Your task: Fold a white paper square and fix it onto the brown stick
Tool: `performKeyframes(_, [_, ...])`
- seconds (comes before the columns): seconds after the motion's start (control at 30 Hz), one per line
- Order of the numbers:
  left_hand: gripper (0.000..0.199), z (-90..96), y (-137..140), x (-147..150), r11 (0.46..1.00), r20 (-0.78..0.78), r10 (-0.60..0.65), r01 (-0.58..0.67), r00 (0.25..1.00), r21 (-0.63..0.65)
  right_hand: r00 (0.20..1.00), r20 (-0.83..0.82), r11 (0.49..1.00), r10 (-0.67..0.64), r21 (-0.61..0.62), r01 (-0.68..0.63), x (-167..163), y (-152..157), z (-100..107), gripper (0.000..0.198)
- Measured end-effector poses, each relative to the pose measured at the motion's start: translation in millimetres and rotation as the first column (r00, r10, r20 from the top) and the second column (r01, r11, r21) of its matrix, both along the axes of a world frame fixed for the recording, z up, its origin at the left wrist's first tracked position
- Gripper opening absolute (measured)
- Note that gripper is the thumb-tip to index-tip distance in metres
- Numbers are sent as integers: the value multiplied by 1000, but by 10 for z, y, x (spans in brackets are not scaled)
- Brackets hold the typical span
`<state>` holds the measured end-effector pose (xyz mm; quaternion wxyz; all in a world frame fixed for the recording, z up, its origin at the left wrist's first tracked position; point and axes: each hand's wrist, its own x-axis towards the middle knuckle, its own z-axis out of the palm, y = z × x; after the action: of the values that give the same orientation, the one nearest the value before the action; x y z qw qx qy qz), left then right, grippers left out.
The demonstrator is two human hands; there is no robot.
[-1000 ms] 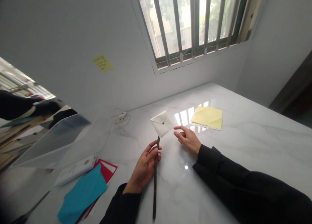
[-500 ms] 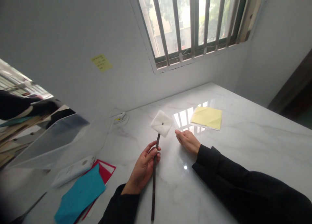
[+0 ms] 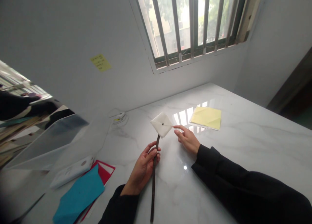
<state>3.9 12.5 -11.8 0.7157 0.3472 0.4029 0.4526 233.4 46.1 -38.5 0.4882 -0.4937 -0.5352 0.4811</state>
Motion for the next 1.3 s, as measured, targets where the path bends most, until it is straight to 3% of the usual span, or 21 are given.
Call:
performKeyframes(0.37, [46,28,-19,23,1000,-17,-12,12,1000,-3,998,-52,999,-39,24,41,4,-19,5,94])
performKeyframes(0.5, [46,16,-21,18,1000,-22,-7,7,1000,-4,997,66,999,-42,-18,43,58,10,47,67])
performKeyframes(0.63, [46,23,-19,18,1000,-18,19,-19,1000,-8,961,268,995,70,-91,-47,99,41,53,77])
performKeyframes(0.9, [45,56,-20,29,1000,-29,20,-20,999,-12,960,279,1000,19,-17,-15,81,66,-2,72])
performKeyframes(1.3, [45,46,-15,23,1000,-38,19,-20,999,-8,961,277,1000,-14,0,15,92,47,28,67])
